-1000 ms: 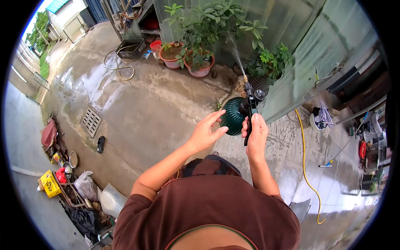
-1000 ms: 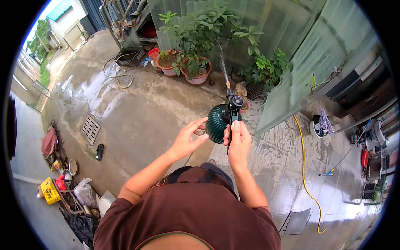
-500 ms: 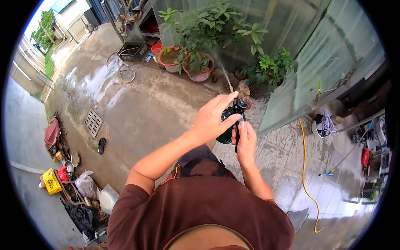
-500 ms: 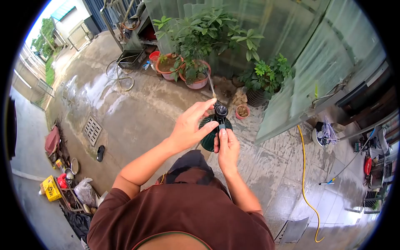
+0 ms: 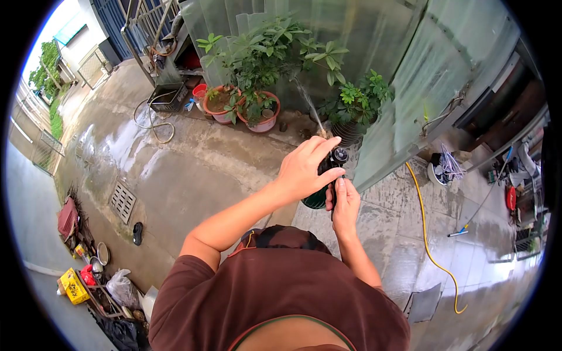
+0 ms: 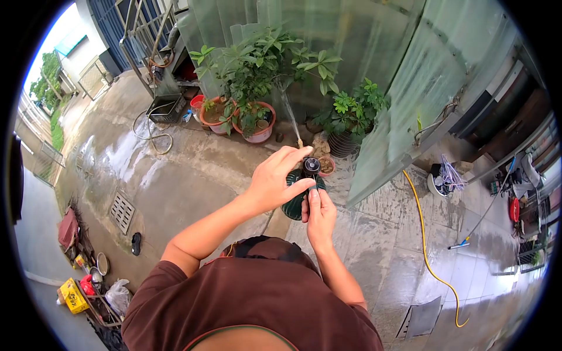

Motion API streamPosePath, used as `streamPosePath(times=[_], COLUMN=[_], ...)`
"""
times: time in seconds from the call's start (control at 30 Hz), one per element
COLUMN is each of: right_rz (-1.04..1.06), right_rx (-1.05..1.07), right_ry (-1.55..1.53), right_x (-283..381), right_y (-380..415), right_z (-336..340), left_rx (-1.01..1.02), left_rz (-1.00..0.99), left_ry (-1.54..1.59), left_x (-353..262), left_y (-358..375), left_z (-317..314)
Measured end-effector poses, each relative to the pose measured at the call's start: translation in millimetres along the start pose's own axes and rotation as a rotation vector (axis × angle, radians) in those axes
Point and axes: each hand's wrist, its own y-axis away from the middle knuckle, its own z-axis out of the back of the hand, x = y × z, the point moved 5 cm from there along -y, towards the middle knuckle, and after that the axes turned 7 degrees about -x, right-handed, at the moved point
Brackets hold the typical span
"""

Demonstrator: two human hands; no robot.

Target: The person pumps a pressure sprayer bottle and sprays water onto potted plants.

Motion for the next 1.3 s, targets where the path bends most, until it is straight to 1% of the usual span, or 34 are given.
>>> streamPosePath(times=[0.03, 0.1, 0.2, 0.27, 0.33, 0.4, 0.47, 0.57, 0.67, 0.77, 0.9, 0.97, 1.13, 1.2, 1.3], right_rz=[-0.011, 0.048, 0.072, 0.095, 0.061, 0.028, -0.064, -0.146, -0.212, -0.224, -0.103, -0.032, 0.013, 0.016, 0.003], right_rx=[-0.014, -0.008, 0.007, 0.028, 0.072, 0.121, 0.121, 0.134, 0.133, 0.171, 0.226, 0.251, 0.289, 0.308, 0.325], right_ry=[-0.025, -0.034, -0.036, -0.032, -0.009, 0.016, 0.037, 0.053, 0.063, 0.079, 0.116, 0.146, 0.149, 0.158, 0.168], right_x=[7, 21, 40, 39, 30, 14, 2, -22, -33, -35, -22, -9, 6, 7, 5], right_y=[-1, -5, -9, -15, -22, -28, -27, -27, -25, -26, -29, -29, -36, -38, -37], right_z=[0, -1, -9, -13, -17, -20, -23, -25, -29, -35, -43, -48, -54, -54, -53], left_rx=[-0.045, -0.128, -0.069, -0.022, 0.060, 0.124, 0.176, 0.250, 0.240, 0.227, 0.167, 0.154, 0.049, 0.017, 0.029], left_rz=[0.044, 0.133, 0.362, 0.550, 0.626, 0.709, 0.800, 0.855, 0.880, 0.897, 0.863, 0.841, 0.728, 0.708, 0.729], left_ry=[0.079, 0.232, 0.371, 0.463, 0.519, 0.561, 0.590, 0.535, 0.598, 0.621, 0.644, 0.593, 0.513, 0.506, 0.506], left_x=[6, 23, 65, 88, 114, 124, 128, 145, 154, 158, 152, 148, 140, 142, 142], left_y=[5, 18, 45, 61, 78, 91, 105, 130, 148, 149, 131, 121, 106, 108, 112], left_z=[2, 5, -11, -19, -30, -30, -25, -22, -18, -14, -2, 4, 16, 18, 21])
